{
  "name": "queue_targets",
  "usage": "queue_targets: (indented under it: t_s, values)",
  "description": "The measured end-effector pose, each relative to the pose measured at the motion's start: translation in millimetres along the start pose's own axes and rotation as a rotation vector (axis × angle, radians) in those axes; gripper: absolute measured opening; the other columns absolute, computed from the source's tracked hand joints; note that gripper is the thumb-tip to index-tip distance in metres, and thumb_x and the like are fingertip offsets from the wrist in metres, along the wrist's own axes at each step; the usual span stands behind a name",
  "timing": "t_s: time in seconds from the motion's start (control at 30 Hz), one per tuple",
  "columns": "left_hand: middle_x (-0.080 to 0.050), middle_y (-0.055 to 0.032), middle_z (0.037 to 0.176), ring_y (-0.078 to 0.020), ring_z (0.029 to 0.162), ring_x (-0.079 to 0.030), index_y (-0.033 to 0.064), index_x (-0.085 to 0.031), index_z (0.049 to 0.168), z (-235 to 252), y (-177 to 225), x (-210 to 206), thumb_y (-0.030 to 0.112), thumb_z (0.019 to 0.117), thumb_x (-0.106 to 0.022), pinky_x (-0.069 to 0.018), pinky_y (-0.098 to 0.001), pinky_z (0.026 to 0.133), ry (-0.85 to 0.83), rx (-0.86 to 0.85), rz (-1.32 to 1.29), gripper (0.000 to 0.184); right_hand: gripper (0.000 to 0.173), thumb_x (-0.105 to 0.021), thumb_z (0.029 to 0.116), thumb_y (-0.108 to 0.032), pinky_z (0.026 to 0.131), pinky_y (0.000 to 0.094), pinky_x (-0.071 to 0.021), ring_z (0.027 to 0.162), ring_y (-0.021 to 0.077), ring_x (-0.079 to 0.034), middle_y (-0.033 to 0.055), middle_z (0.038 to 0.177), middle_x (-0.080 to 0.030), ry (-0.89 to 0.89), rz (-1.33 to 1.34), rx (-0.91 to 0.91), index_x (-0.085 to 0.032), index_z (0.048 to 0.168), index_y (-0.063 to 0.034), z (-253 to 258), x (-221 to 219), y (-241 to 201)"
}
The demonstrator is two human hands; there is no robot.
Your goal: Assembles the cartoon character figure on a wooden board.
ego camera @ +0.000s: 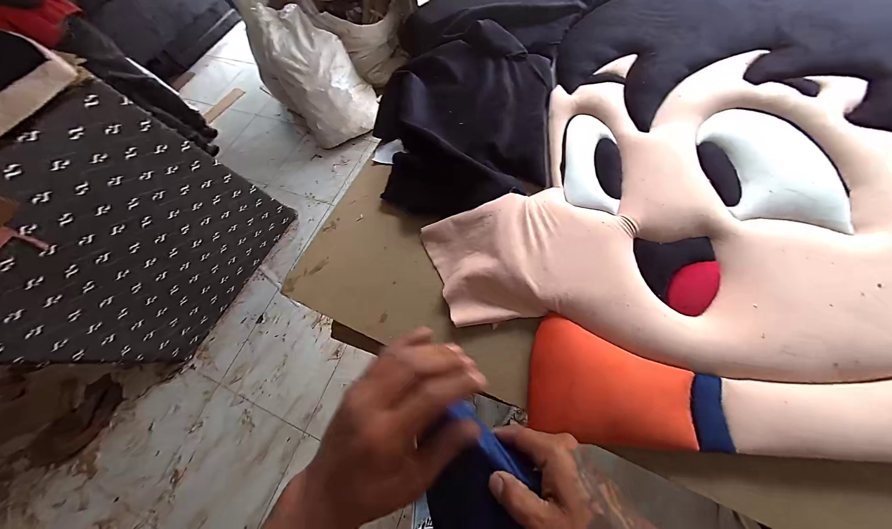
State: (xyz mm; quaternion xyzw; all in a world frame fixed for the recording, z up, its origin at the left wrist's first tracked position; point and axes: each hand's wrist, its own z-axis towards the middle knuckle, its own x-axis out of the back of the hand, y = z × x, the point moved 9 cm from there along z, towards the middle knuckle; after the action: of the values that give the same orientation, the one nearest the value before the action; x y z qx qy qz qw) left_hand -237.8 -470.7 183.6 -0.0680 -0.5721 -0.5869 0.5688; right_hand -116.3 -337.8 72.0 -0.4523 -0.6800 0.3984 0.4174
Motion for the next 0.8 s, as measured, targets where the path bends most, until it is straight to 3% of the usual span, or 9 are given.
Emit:
queue_targets:
  t_s: [0.07, 0.17, 0.33, 0.4, 0.47, 0.53, 0.63, 0.7, 0.8]
  values:
    - [-0.072, 0.0068, 0.122, -0.0127, 0.126, -0.063, 0.0307, -0.070, 0.124, 8.1, 10.5, -46.6, 0.059, 0.1001, -0.054, -0.0466, -0.0452, 0.116, -0.416, -0.150, 0.042, 0.040, 0.035, -0.062, 0.0988, -0.041, 0.081, 0.0411, -0.0609, 0.091, 0.0108, -0.073, -0.0004, 0.101, -0.077, -0.034, -0.062, 0.045, -0.070, 0.125, -0.0188, -1.0, -0.6, -6.7]
    - [-0.074, 0.0067, 0.102, -0.0102, 0.097, -0.070, 0.0320, -0.073, 0.113, 8.9, -13.9, -67.5, 0.069, 0.0957, -0.053, -0.0584, -0.0394, 0.086, -0.739, -0.124, 0.042, 0.046, 0.033, -0.060, 0.0991, -0.038, 0.081, 0.0418, -0.0605, 0.093, 0.0116, -0.073, -0.0011, 0.102, -0.077, 0.027, -0.148, 0.068, -0.072, 0.124, -0.0210, -7.6, 11.8, -11.9]
    - [-0.075, 0.0097, 0.102, -0.0014, 0.095, -0.069, 0.0300, -0.078, 0.109, 35.2, -42.1, -75.6, 0.050, 0.0978, -0.066, -0.0590, -0.0298, 0.086, -0.915, 0.016, -0.278, 0.026, 0.042, -0.064, 0.0974, -0.044, 0.088, 0.0409, -0.0608, 0.102, 0.0104, -0.072, -0.0004, 0.113, -0.076, 0.259, -0.083, 0.052, -0.067, 0.133, -0.0205, -22.5, 27.9, -2.0]
    - [-0.075, 0.0091, 0.100, -0.0017, 0.094, -0.069, 0.0281, -0.078, 0.109, 43.8, -44.0, -90.6, 0.048, 0.0979, -0.066, -0.0587, -0.0295, 0.086, -0.993, -0.006, -0.337, 0.026, 0.074, -0.075, 0.0841, -0.061, 0.088, 0.0419, -0.0608, 0.106, 0.0162, -0.070, 0.0045, 0.120, -0.072, 0.412, -0.154, 0.063, -0.060, 0.143, -0.0196, -27.0, 27.6, -3.5]
    - [-0.075, 0.0082, 0.097, -0.0026, 0.089, -0.069, 0.0254, -0.078, 0.108, 53.6, -45.7, -106.5, 0.048, 0.0976, -0.067, -0.0592, -0.0304, 0.082, -1.081, -0.036, -0.384, 0.027, 0.087, -0.080, 0.0731, -0.069, 0.080, 0.0407, -0.0605, 0.103, 0.0197, -0.068, 0.0058, 0.119, -0.070, 0.554, -0.279, 0.016, -0.059, 0.145, -0.0243, -29.3, 22.9, -4.2]
    - [-0.076, 0.0074, 0.094, -0.0041, 0.084, -0.070, 0.0234, -0.078, 0.108, 75.9, -49.0, -117.4, 0.048, 0.0997, -0.064, -0.0611, -0.0327, 0.079, -1.054, -0.109, -0.317, 0.030, 0.074, -0.082, 0.0757, -0.061, 0.076, 0.0409, -0.0600, 0.098, 0.0221, -0.069, 0.0074, 0.112, -0.070, 0.651, -0.313, -0.058, -0.064, 0.139, -0.0253, -29.7, 13.7, -0.1]
    - [-0.073, 0.0096, 0.108, -0.0081, 0.107, -0.066, 0.0304, -0.076, 0.111, 130.3, -52.1, -126.8, 0.046, 0.1000, -0.060, -0.0553, -0.0371, 0.095, -0.588, -0.463, 0.083, 0.025, 0.063, -0.081, 0.0784, -0.051, 0.076, 0.0411, -0.0593, 0.095, 0.0214, -0.068, 0.0072, 0.107, -0.069, 0.752, -0.251, -0.208, -0.067, 0.134, -0.0269, -27.2, -6.1, 7.8]
    - [-0.066, 0.0034, 0.133, -0.0205, 0.135, -0.054, 0.0341, -0.075, 0.116, 149.8, -53.6, -145.3, 0.049, 0.0962, -0.062, -0.0381, -0.0531, 0.117, -0.421, -0.590, 0.161, 0.028, 0.062, -0.082, 0.0775, -0.050, 0.076, 0.0402, -0.0595, 0.093, 0.0201, -0.068, 0.0071, 0.105, -0.069, 0.844, -0.215, -0.295, -0.069, 0.133, -0.0258, -27.1, -19.7, 5.6]
    - [-0.053, -0.0026, 0.153, -0.0355, 0.151, -0.035, 0.0390, -0.071, 0.125, 154.7, -61.4, -174.9, 0.050, 0.0975, -0.058, -0.0176, -0.0710, 0.121, -0.438, -0.637, 0.189, 0.033, 0.063, -0.084, 0.0769, -0.050, 0.079, 0.0399, -0.0598, 0.095, 0.0196, -0.068, 0.0069, 0.107, -0.070, 0.965, -0.170, -0.396, -0.069, 0.132, -0.0236, -21.2, -40.6, 0.6]
